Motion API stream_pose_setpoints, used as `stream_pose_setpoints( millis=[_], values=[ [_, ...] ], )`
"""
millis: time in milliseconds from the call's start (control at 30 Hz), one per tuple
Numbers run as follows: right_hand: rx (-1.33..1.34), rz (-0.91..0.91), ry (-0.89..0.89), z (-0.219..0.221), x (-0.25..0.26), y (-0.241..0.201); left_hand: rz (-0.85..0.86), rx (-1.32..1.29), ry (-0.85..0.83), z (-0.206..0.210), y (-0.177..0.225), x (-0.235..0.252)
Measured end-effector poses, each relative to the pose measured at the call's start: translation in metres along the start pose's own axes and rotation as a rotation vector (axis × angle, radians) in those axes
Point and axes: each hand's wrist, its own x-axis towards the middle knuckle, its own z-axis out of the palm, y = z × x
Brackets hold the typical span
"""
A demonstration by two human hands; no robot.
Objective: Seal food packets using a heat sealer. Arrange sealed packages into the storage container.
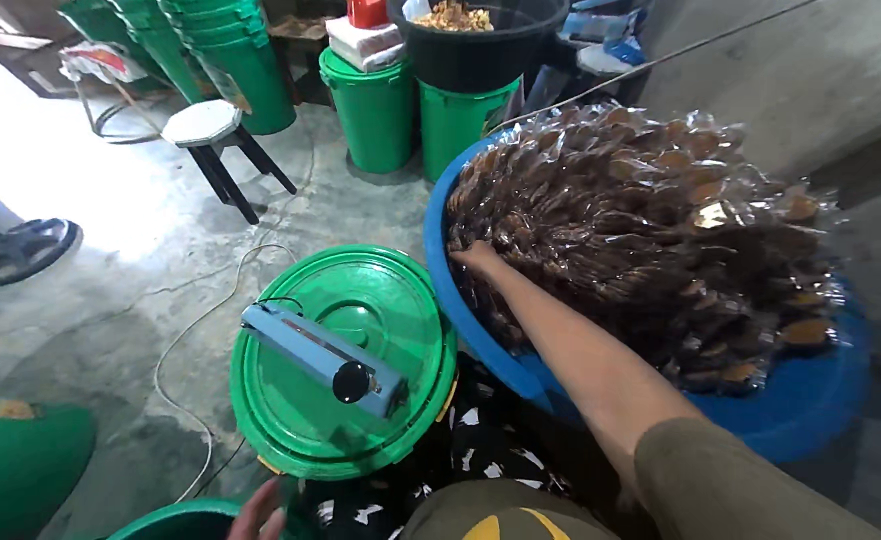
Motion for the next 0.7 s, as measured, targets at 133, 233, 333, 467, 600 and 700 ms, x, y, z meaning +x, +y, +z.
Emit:
stream_pose_setpoints(
  millis=[133, 233, 333, 467, 600, 700],
  values=[
    [0.019, -0.216, 0.012, -0.009, -0.050, 0.009, 0.354, -0.330, -0.404, 0.075, 0.059, 0.030],
    [0.044, -0.612, 0.189, 0.007, -0.139, 0.017, 0.262, -0.737, -0.656, 0.118, 0.102, 0.041],
    [0.042, -0.944, 0.066, 0.056, -0.203, 0.040, -0.038, -1.100, -0.662, 0.138, 0.119, 0.044],
    [0.292, -0.764, -0.443, 0.093, -0.228, 0.055, -0.148, -1.172, -0.189, 0.139, 0.097, 0.046],
    [0.538, -0.130, -0.515, 0.107, -0.216, 0.020, 0.012, -0.713, -0.113, 0.130, 0.056, 0.046],
    [0.099, -0.412, -0.374, 0.128, -0.190, -0.010, 0.030, -0.640, 0.077, 0.124, 0.048, 0.059]
  ],
)
